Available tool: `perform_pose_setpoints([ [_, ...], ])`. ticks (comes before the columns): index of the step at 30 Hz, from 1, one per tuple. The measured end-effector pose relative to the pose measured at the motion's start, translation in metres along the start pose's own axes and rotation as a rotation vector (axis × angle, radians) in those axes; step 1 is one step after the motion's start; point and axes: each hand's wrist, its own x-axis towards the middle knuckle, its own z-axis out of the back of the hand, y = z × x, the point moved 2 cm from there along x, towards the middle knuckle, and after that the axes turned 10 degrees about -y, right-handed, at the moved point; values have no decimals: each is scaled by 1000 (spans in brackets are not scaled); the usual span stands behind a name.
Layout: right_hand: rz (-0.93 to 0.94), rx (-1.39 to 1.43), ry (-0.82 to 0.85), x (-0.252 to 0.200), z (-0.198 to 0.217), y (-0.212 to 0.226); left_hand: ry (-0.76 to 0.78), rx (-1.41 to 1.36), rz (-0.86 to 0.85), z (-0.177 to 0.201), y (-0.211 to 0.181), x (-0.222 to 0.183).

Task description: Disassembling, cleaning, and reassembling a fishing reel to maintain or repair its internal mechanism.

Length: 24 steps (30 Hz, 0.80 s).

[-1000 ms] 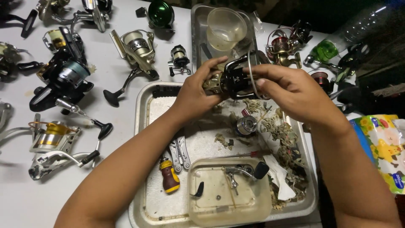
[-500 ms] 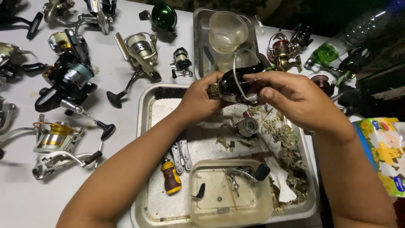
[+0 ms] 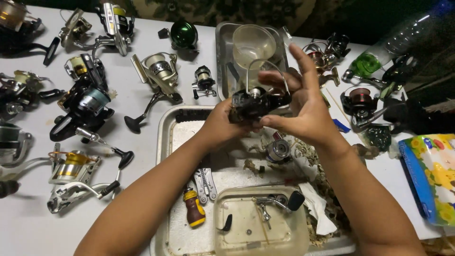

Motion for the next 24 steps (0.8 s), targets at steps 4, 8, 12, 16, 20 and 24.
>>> perform_pose_setpoints([
  [4, 22, -112, -4, 2, -2, 3, -47, 68, 20, 2, 5, 3],
  [8, -6, -395, -19, 1, -2, 15, -9, 93, -37, 3, 4, 2],
  [12, 59, -490, -10, 0, -2, 9, 13, 25, -116, 2, -3, -1],
  [16, 43, -426, -112, 0, -9, 3, 52, -192, -362, 9, 25, 10],
  [20, 105, -507, -139, -3, -14, 1, 101, -255, -332, 11, 18, 6],
  [24, 179, -553, -152, -4, -18, 0, 84, -271, -237, 7, 15, 0],
])
